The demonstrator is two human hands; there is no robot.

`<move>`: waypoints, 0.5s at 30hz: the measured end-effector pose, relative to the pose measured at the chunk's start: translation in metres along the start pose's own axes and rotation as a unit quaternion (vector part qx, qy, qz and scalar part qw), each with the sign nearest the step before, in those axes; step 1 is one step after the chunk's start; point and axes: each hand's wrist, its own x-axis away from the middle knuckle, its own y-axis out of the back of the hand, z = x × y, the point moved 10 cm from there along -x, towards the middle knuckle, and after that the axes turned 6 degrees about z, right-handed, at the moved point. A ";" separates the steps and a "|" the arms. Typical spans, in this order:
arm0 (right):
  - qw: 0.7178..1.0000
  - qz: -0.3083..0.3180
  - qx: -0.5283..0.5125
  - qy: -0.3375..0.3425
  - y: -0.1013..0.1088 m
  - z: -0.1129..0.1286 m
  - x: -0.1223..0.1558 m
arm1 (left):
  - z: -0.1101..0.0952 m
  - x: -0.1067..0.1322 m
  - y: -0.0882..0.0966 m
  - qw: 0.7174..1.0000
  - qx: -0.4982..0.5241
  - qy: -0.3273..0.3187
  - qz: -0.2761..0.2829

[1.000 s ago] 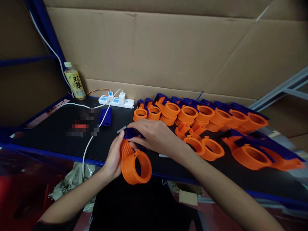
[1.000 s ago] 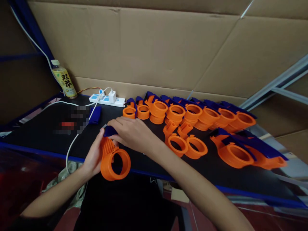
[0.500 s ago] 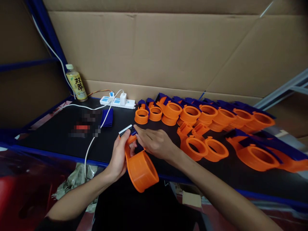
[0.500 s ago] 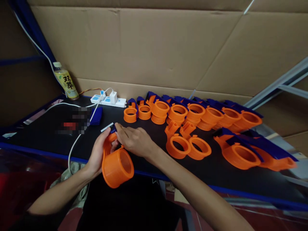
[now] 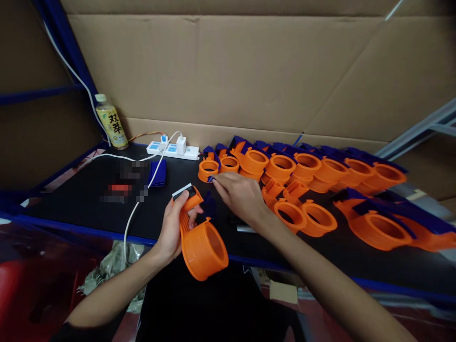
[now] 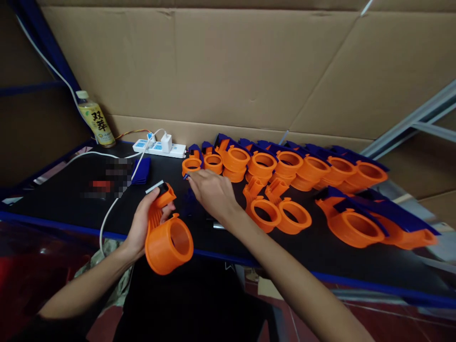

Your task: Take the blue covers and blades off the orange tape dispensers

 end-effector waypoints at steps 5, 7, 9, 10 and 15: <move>0.991 0.093 0.065 -0.071 -0.028 -0.008 -0.004 | 0.004 -0.003 -0.005 0.998 -0.051 -0.006 0.031; 0.986 0.136 0.060 -0.073 -0.041 -0.008 -0.002 | 0.004 -0.003 -0.005 0.998 -0.058 -0.007 0.036; 0.984 0.160 0.047 -0.068 -0.048 -0.006 0.000 | 0.005 -0.002 -0.005 0.997 -0.067 0.001 0.043; 0.983 0.166 0.041 -0.064 -0.050 -0.004 0.002 | 0.006 -0.002 -0.004 0.996 -0.073 0.004 0.045; 0.984 0.170 0.014 -0.050 -0.046 0.000 0.007 | 0.006 -0.003 -0.004 0.994 -0.097 -0.002 0.049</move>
